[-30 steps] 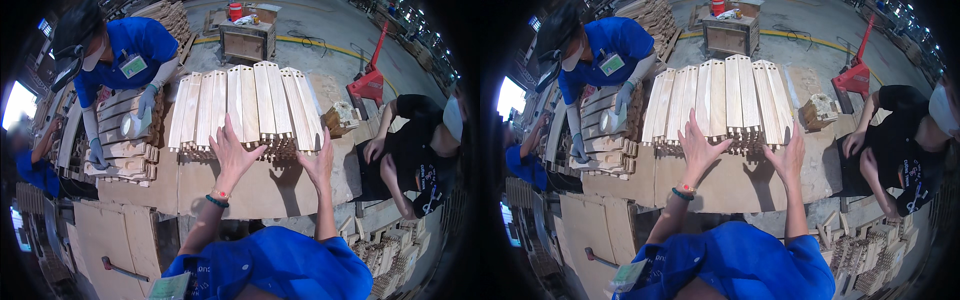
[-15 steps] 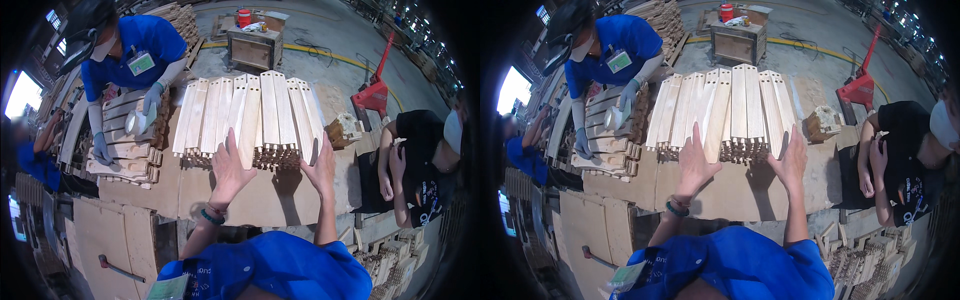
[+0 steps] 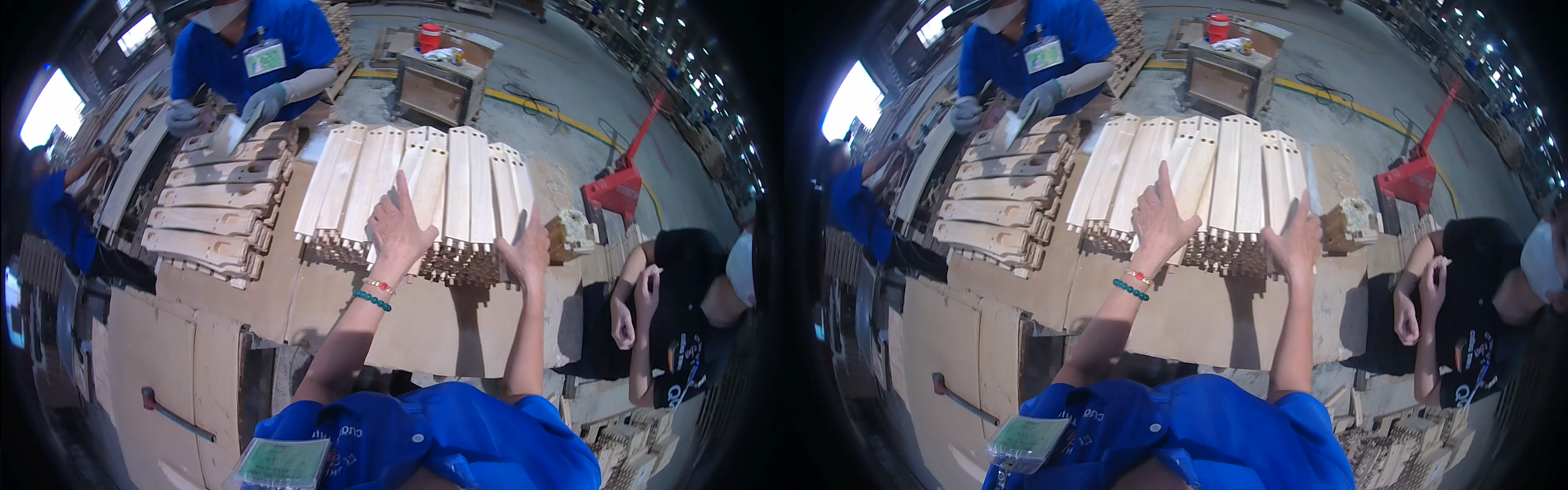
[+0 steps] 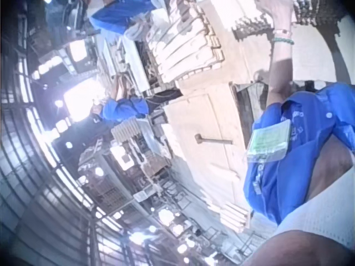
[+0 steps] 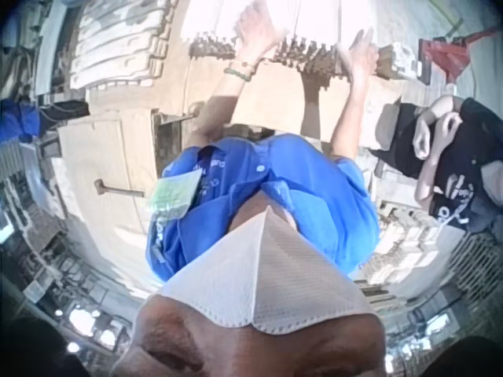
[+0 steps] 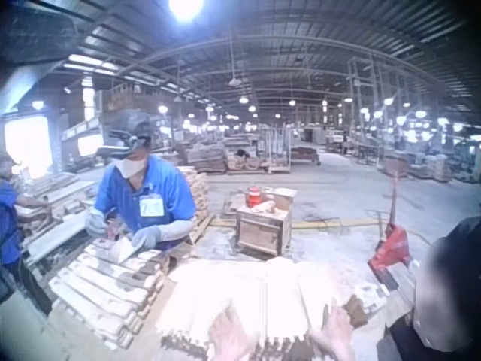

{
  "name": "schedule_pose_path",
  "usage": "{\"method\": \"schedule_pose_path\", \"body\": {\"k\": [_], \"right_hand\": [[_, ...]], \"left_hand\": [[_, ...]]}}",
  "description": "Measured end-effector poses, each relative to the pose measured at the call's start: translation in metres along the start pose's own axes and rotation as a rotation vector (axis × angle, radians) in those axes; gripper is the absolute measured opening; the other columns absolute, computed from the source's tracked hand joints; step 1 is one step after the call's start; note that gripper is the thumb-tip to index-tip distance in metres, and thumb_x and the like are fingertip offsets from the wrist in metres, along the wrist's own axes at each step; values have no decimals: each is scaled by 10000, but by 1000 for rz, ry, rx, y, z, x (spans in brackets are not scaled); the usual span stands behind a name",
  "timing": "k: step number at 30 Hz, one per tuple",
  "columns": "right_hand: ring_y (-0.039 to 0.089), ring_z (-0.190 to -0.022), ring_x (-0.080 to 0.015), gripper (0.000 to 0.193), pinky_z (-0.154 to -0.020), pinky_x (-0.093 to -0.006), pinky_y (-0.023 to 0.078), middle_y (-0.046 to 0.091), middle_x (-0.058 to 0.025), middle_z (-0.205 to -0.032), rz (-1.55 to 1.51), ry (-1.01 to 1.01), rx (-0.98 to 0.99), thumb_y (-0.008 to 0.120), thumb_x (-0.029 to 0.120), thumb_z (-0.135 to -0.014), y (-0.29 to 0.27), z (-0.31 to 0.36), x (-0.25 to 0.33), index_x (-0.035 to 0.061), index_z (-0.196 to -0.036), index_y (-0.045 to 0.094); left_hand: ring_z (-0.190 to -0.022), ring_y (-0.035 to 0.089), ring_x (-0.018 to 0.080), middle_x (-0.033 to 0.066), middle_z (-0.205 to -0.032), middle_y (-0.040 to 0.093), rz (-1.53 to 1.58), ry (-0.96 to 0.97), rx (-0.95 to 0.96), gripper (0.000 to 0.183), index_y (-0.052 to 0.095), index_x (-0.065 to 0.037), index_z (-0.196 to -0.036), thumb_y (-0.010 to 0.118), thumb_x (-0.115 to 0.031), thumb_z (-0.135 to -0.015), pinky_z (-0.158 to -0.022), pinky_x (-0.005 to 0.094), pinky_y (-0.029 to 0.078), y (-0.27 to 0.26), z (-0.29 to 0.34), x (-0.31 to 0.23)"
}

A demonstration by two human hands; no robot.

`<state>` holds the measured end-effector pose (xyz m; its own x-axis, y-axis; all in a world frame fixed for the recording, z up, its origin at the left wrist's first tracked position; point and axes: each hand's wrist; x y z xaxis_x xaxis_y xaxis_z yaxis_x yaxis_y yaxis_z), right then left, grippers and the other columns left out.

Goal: The person assembles wooden furniture frames by hand, using a rubber mallet to fit wooden slats and dowels into pre-drilled holes. They repeatedly pick up pieces, align them, and tap them into place to form rectangular frames.

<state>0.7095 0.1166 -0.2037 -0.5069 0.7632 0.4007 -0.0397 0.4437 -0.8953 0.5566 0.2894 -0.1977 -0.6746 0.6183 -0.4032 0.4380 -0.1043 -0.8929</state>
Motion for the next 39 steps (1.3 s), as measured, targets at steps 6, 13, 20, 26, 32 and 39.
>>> {"method": "schedule_pose_path", "body": {"k": [6,13,20,26,32,39], "right_hand": [[454,-1213,-360,870,-1023,-395,353,439,-263,-1311,-309,-145,-102,704,214,-643,1,-2,-34,-4,-1385,304],[486,-1139,-290,796,-950,-385,419,397,-182,-1350,-631,-139,102,660,218,-823,-36,12,-50,48,-1446,196],[509,-1071,-282,927,-834,-368,462,447,-227,-1281,-794,-355,248,709,343,-739,-30,33,2,155,-1476,178],[507,-1012,-241,975,-807,-316,432,443,-215,-1292,-999,-499,701,690,368,-698,0,113,112,162,-1486,153],[383,-1261,-347,984,-1042,-432,306,354,-279,-1368,-1047,-566,1248,669,227,-657,4,261,240,99,-1474,137],[408,-1256,-328,907,-1046,-396,323,392,-223,-1353,-874,-1084,1547,730,171,-670,66,448,339,21,-1418,237]], "left_hand": [[-1052,494,424,266,-1144,488,334,-70,-4,1072,79,-55,-1449,720,-307,-627,-915,482,408,-25,20,22],[-1270,358,423,277,-1383,325,609,-200,-272,1069,111,-75,-1444,750,-243,-603,-1044,452,318,-97,123,103],[-1116,523,350,225,-1220,507,324,-713,-761,997,233,3,-1382,776,-251,-586,-910,411,436,-187,307,226],[-1035,557,394,283,-1143,540,-264,-1281,-948,981,257,6,-1381,746,-321,-595,-866,448,453,-218,499,338],[-1101,489,436,286,-1183,515,-412,-1495,-785,997,215,-35,-1411,724,-342,-610,-942,497,379,-235,581,413],[-1202,415,424,296,-1298,421,-390,-1440,-747,923,233,24,-1390,698,-311,-666,-1008,486,327,-236,613,449]]}}
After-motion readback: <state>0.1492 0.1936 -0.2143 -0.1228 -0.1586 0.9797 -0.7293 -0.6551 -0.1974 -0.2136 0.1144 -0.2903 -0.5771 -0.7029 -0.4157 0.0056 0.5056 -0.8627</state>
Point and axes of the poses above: each hand's wrist, its own z-axis away from the middle knuckle, its own y-axis out of the palm, x = y × z
